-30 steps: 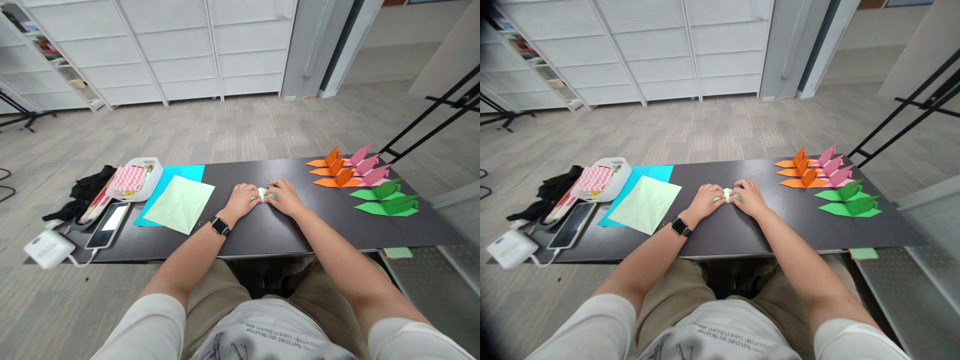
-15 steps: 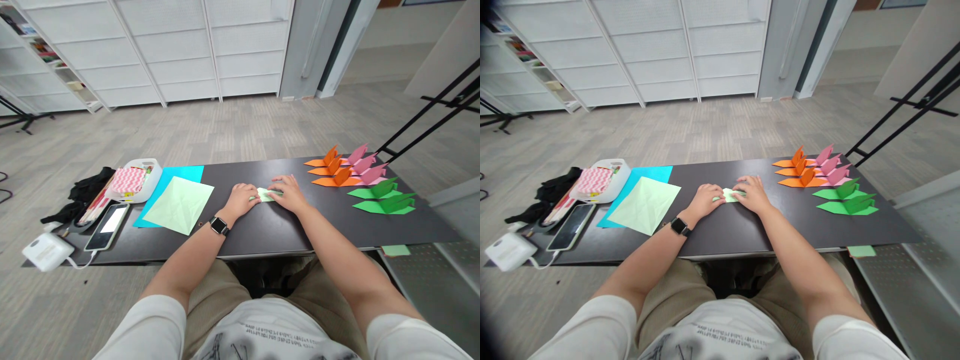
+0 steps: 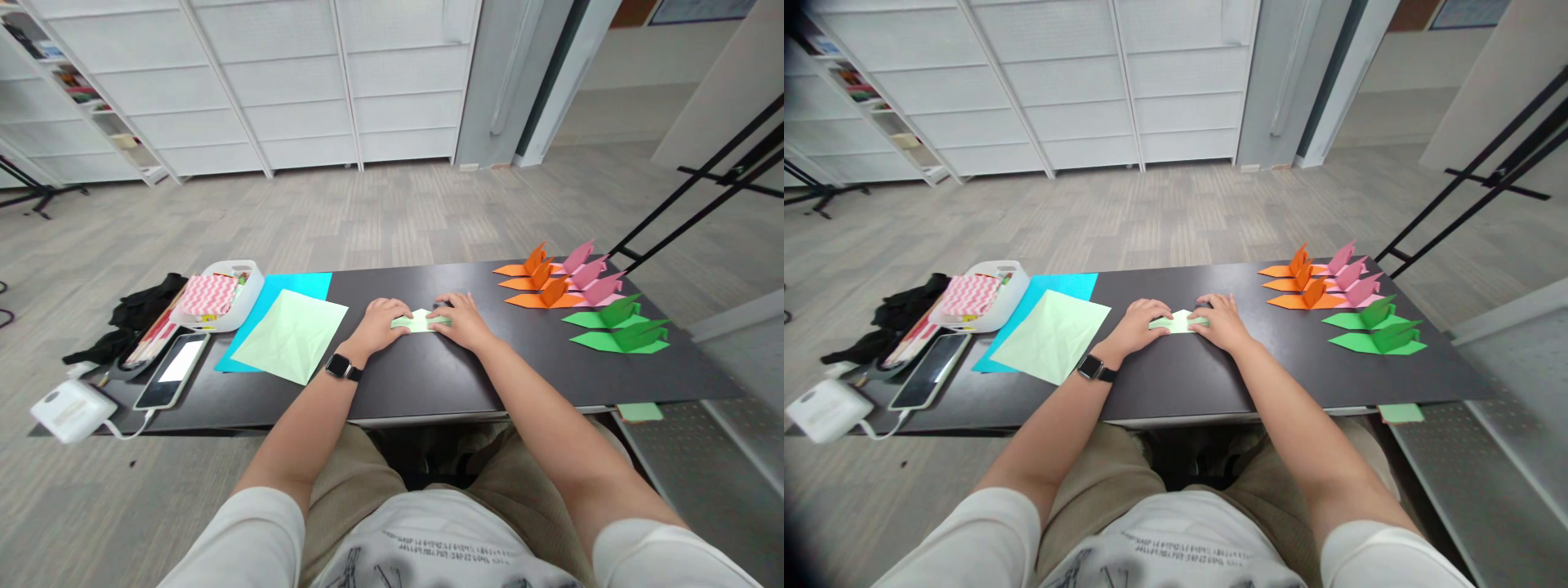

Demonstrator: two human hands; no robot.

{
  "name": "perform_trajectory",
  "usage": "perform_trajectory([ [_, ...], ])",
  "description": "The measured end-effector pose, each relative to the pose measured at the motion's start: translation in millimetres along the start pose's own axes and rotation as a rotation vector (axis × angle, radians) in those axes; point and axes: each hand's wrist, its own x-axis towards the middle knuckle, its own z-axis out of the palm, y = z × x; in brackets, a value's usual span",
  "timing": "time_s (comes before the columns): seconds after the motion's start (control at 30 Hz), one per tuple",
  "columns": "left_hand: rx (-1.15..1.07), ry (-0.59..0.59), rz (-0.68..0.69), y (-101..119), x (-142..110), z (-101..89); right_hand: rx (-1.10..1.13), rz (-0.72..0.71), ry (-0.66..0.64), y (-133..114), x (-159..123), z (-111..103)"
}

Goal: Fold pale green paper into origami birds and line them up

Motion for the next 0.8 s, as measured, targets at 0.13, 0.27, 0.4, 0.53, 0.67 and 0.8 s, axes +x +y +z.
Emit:
perform_trajectory([
  [0.13, -0.048, 0.023, 0.079, 8.3, 1.2, -1.4, -0.009, -0.013, 0.009, -0.5, 1.4, 0.1],
  [0.27, 0.000, -0.018, 0.142, 19.4, 2.2, 6.2, -0.029, -0.054, 0.019, -0.3, 1.6, -0.9],
  [0.4, 0.064, -0.071, 0.160, 21.2, 0.8, 10.0, -0.042, -0.065, 0.098, -1.9, 1.6, -4.4],
  [0.53, 0.155, -0.015, 0.119, 22.4, -0.8, 12.0, -0.057, -0.050, 0.183, -6.0, 0.3, -9.2],
  [0.67, 0.219, 0.021, 0.068, 29.7, -1.7, 15.0, -0.068, -0.087, 0.137, -11.6, -1.7, -9.9],
  [0.8, 0.175, 0.005, 0.072, 37.5, -1.9, 13.2, -0.074, -0.067, 0.101, -13.0, -1.8, -8.3],
])
